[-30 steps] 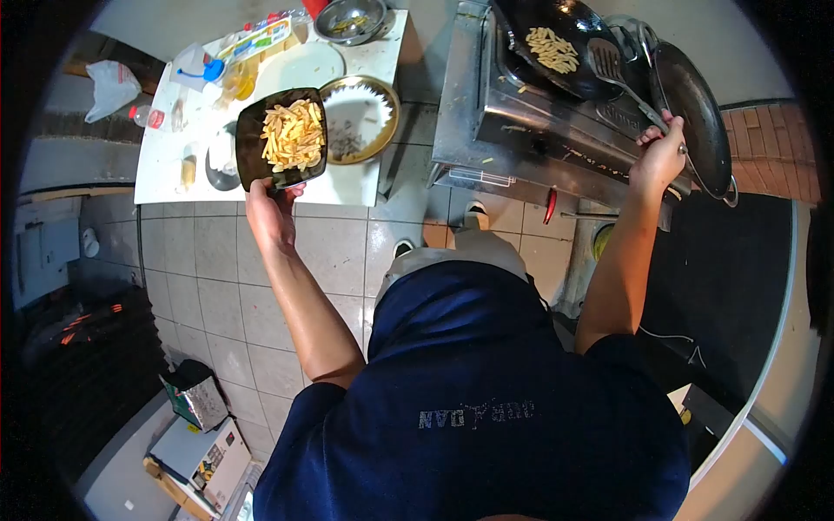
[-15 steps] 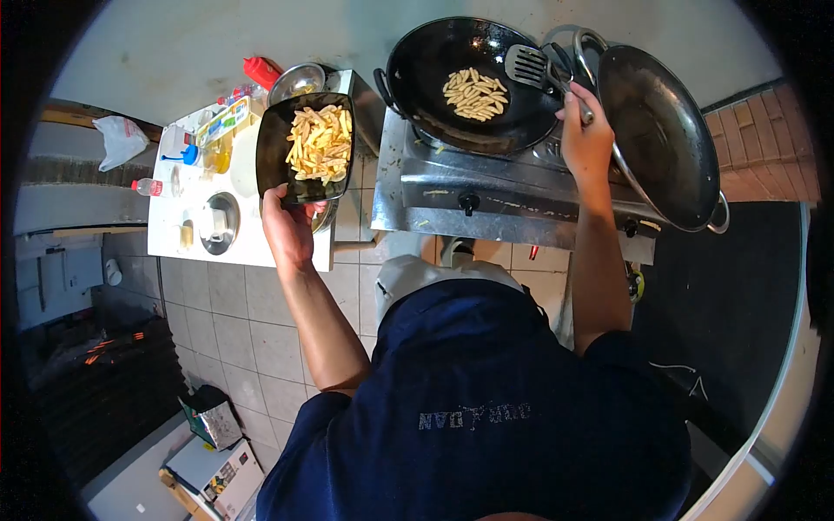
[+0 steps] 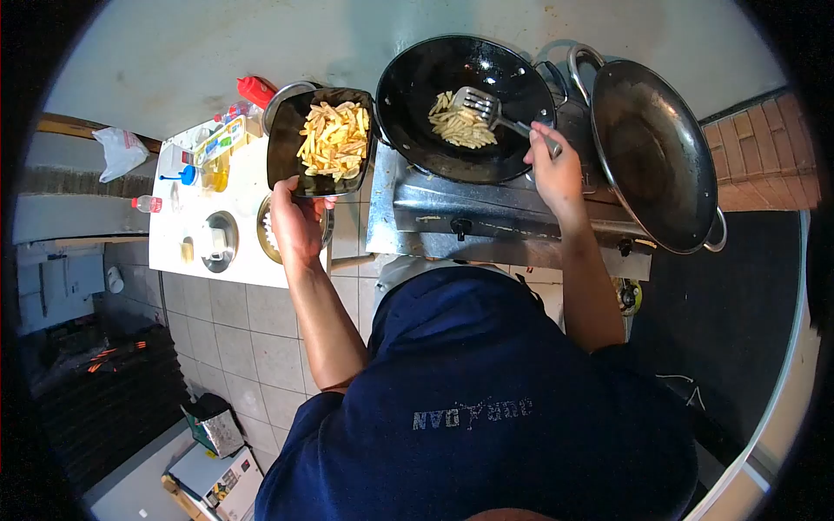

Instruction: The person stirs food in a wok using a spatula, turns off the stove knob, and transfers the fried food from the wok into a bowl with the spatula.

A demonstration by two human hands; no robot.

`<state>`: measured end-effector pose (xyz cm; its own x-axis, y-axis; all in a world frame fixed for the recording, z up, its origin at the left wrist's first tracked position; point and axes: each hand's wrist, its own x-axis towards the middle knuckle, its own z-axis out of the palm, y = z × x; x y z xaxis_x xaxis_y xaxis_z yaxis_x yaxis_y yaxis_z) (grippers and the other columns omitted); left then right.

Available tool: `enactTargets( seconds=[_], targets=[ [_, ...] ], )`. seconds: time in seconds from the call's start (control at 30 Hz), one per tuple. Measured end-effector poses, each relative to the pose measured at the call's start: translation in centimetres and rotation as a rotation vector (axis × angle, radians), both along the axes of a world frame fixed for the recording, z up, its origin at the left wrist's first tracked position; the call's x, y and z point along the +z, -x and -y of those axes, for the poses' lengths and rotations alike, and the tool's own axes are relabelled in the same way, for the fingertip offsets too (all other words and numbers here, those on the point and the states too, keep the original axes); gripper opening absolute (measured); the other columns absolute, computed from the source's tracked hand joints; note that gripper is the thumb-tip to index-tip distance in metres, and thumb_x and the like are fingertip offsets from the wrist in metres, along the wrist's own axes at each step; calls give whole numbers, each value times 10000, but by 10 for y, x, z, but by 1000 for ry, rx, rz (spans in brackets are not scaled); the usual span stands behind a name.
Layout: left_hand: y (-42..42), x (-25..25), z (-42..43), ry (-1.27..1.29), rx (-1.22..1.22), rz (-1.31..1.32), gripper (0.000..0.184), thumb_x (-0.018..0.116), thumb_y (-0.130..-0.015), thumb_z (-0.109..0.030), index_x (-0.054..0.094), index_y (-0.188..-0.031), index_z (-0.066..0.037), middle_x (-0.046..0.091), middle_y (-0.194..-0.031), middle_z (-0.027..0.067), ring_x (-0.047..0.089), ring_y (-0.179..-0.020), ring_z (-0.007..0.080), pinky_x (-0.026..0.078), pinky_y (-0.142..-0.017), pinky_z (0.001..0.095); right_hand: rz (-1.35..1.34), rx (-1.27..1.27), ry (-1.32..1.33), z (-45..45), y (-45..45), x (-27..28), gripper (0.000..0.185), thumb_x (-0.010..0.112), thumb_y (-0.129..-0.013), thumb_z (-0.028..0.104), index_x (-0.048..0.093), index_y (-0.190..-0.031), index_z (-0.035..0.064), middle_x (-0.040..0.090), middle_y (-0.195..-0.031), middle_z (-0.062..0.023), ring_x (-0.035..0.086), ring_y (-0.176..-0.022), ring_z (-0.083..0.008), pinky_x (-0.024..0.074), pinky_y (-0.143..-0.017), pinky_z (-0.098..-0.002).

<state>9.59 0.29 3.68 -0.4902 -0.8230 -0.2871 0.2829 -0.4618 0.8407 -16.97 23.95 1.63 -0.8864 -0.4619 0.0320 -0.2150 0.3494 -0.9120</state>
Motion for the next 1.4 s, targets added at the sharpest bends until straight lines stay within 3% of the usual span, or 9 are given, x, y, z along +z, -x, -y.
enactTargets(
  seconds=[0.13, 0.63, 0.87, 0.97, 1.03, 1.17, 1.23, 1.4],
  targets=[
    [9, 0, 19, 27, -90, 12, 356, 390, -921, -238, 584, -927, 60, 653, -751, 156, 599, -604, 219, 479, -602, 305, 97, 19, 54, -4, -16, 3, 311, 552, -971, 203, 613, -1188, -11, 598, -670, 2, 543, -621, -69, 426, -603, -224],
    [21, -8, 48, -1, -193, 36, 322, 416, -915, -235, 569, -1013, 32, 666, -814, 134, 611, -626, 211, 478, -598, 308, 189, 55, -74, -5, -12, 28, 322, 567, -955, 221, 627, -1155, -24, 576, -669, -5, 514, -634, -73, 404, -607, -228],
    [18, -5, 47, -25, -145, 33, 306, 437, -902, -236, 573, -996, 22, 663, -835, 121, 605, -634, 204, 462, -600, 306, 85, 111, -72, 1, -20, 34, 313, 575, -948, 214, 635, -1168, -1, 590, -685, -18, 536, -642, -83, 431, -603, -244],
    [13, -11, 49, -46, -81, 59, 298, 453, -894, -239, 575, -985, 18, 662, -835, 114, 604, -633, 203, 460, -595, 303, -10, 180, -159, -8, -29, 46, 300, 583, -942, 197, 641, -1178, 21, 636, -730, -50, 565, -684, -84, 466, -637, -265],
    [8, -9, 49, -55, -79, 42, 291, 464, -891, -236, 573, -988, 15, 660, -831, 111, 605, -635, 203, 460, -592, 303, -212, 262, -198, -17, -29, 49, 292, 584, -936, 178, 645, -1183, 33, 691, -858, -109, 636, -775, -133, 505, -721, -298],
    [4, -12, 48, -78, -34, 54, 281, 475, -894, -229, 570, -989, 18, 653, -819, 112, 604, -633, 205, 462, -585, 304, -362, 296, -144, -23, -29, 53, 291, 587, -932, 170, 647, -1179, 29, 699, -1013, -160, 676, -904, -197, 514, -807, -317],
    [3, -13, 47, -94, -21, 47, 278, 477, -895, -225, 568, -990, 19, 652, -815, 113, 602, -630, 206, 462, -583, 305, -358, 210, -155, -26, -21, 43, 299, 587, -931, 170, 643, -1187, 26, 677, -1105, -184, 669, -1004, -242, 507, -861, -328],
    [-2, -16, 45, -85, -5, 56, 272, 483, -895, -225, 558, -974, 24, 644, -797, 122, 594, -620, 215, 464, -585, 310, -368, 57, -237, -22, -3, 35, 308, 585, -938, 183, 638, -1202, 34, 674, -1114, -186, 666, -995, -229, 504, -858, -321]
  ],
)
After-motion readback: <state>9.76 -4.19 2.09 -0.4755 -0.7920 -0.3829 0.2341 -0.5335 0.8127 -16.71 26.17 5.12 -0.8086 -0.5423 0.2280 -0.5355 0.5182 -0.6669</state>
